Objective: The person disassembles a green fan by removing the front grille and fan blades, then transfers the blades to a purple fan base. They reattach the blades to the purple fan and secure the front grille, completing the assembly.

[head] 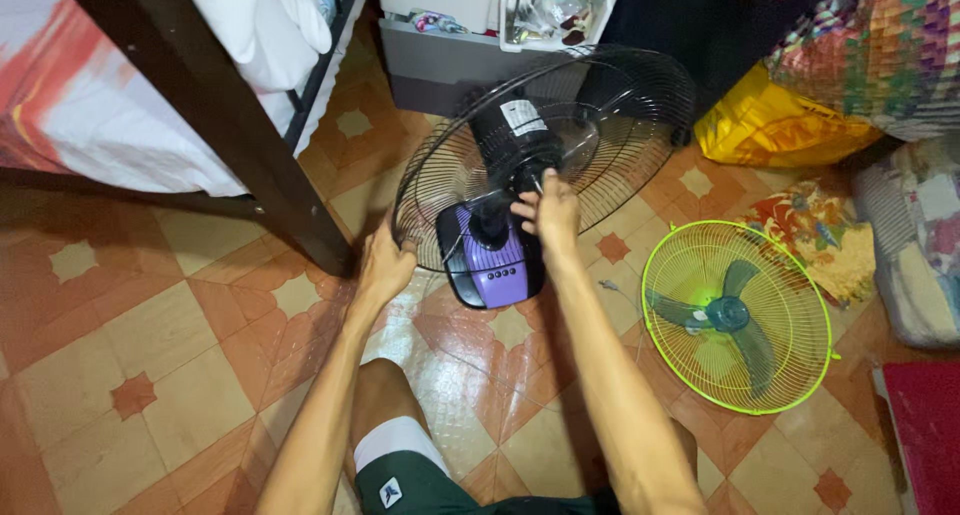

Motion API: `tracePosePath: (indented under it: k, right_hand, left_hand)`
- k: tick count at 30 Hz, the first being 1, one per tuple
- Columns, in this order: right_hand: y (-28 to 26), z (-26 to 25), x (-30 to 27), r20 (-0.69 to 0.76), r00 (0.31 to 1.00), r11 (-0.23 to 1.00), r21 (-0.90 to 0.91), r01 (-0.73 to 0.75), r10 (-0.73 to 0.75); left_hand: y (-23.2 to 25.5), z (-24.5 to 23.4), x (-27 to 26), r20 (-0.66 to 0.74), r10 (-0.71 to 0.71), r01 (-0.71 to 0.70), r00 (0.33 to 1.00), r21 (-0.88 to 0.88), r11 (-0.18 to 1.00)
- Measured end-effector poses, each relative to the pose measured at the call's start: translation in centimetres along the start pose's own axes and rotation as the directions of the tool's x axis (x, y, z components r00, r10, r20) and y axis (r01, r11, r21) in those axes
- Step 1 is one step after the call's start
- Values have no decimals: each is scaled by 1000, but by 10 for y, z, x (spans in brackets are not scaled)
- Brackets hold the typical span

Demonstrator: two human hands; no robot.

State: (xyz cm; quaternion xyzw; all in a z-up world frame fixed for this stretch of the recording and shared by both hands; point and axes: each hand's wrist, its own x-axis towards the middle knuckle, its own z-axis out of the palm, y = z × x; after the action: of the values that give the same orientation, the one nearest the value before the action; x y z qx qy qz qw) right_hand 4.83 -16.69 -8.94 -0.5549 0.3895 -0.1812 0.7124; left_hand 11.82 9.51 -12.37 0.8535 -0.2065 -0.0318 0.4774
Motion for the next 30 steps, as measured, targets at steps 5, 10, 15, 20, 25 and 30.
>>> tracePosePath:
  k: [5,10,15,20,25,30]
  right_hand:
    - [-3,3,-26,-40,672,587,-528,614,-739]
    - [10,2,-8,-178,822,836,-219,503,-541]
    - [10,6,-45,27,652,571,-458,681,-757]
    - [11,5,-45,-155,770,754,-392,527,-619]
    - [29,-26,-19,-71,729,691,-393,607,-681]
    - [18,-17,-13,-39,769,693,-465,551,-637]
  left_hand:
    - [10,-4,2,11,30,-29,999,-61,998]
    - [33,-13,-7,73,-95,101,993,-80,992]
    - [24,-6,-9,-53,89,-88,995,14,996]
    - [14,-2,-10,4,-76,76,997,-5,997]
    - [12,2,-11,-10,-53,52,999,-94,994]
    - [8,4,-14,-95,132,-137,987,-52,989]
